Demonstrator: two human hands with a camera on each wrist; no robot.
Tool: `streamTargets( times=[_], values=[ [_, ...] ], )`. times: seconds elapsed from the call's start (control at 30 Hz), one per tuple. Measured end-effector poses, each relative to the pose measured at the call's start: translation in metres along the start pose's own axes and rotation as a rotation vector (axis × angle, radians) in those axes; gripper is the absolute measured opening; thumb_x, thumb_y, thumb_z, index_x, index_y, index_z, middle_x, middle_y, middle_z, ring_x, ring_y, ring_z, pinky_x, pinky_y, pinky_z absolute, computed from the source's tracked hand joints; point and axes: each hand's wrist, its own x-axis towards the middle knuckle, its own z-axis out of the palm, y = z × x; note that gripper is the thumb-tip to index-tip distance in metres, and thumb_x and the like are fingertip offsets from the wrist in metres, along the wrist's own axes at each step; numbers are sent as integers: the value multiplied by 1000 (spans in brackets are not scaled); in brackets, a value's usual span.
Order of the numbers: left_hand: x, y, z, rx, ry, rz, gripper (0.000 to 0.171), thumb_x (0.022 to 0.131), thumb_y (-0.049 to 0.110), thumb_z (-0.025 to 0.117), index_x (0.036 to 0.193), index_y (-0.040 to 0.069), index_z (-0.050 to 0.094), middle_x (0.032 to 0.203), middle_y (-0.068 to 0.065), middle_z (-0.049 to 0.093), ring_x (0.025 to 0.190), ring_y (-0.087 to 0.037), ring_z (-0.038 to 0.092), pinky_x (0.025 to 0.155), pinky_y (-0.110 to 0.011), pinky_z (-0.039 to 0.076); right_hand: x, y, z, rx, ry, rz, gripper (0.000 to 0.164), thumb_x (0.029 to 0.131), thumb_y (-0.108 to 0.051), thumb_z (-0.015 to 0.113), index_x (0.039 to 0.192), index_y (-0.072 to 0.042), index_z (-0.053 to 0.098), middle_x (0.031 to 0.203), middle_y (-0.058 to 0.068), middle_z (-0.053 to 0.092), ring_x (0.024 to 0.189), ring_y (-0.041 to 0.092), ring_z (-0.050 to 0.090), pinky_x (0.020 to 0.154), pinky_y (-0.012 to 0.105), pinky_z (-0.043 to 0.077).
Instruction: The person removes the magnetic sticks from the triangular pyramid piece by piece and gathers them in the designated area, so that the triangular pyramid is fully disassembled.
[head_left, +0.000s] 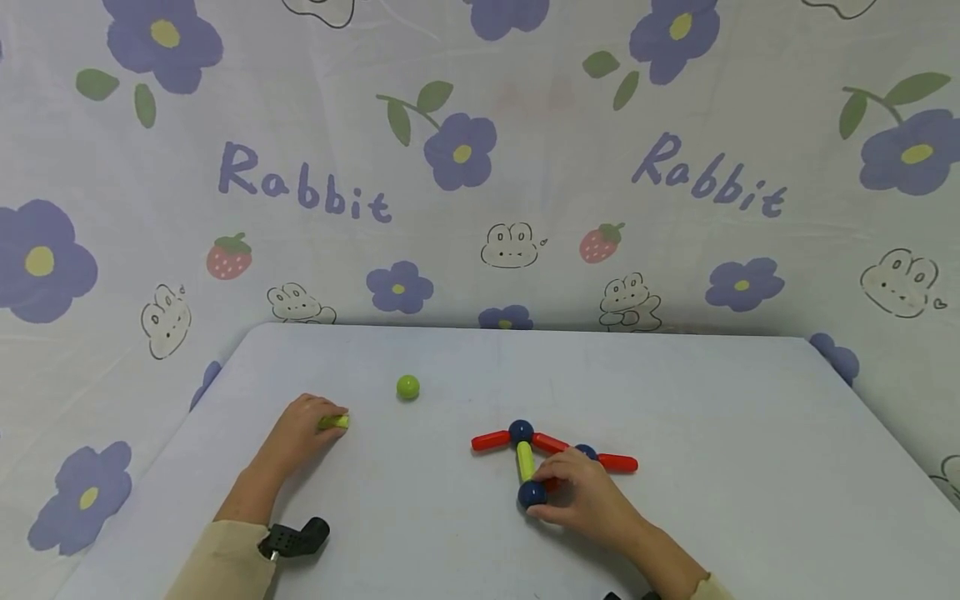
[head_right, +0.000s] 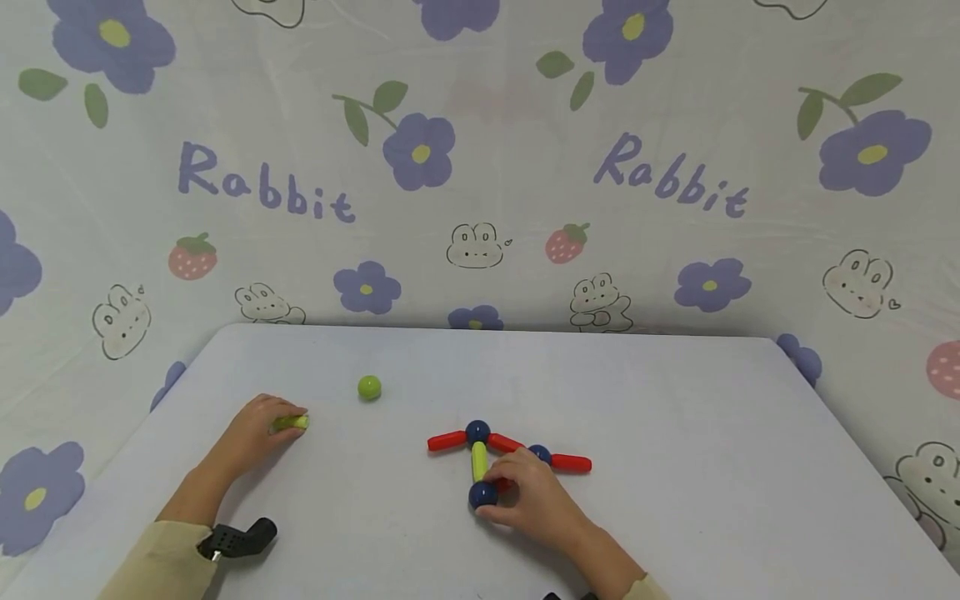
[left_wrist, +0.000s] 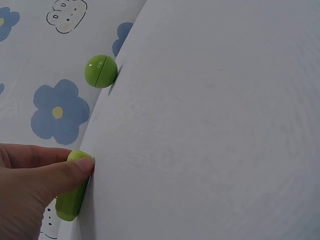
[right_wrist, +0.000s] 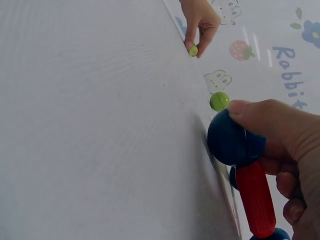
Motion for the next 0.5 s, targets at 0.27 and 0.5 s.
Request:
streamTargets(
  times=[0.27,0.5],
  values=[
    [0,0,-2,-6,-12,3,24,77,7,72,100,0,70,97,-13,69,96,-32,59,85,-45,47,14,-3,-10,-2,33,16,36,73,-29,79,102,-10,71,96,-1,67,86,12,55,71,20,50],
    [-1,-1,-1,-23,-7,-5,26,77,7,72,101,-1,69,98,-14,69,96,-32,59,85,-46,47,40,2,-20,-60,50,73,35,75,-23,78,106,-10,69,107,4,67,93,16,54,73,25,50]
  ],
)
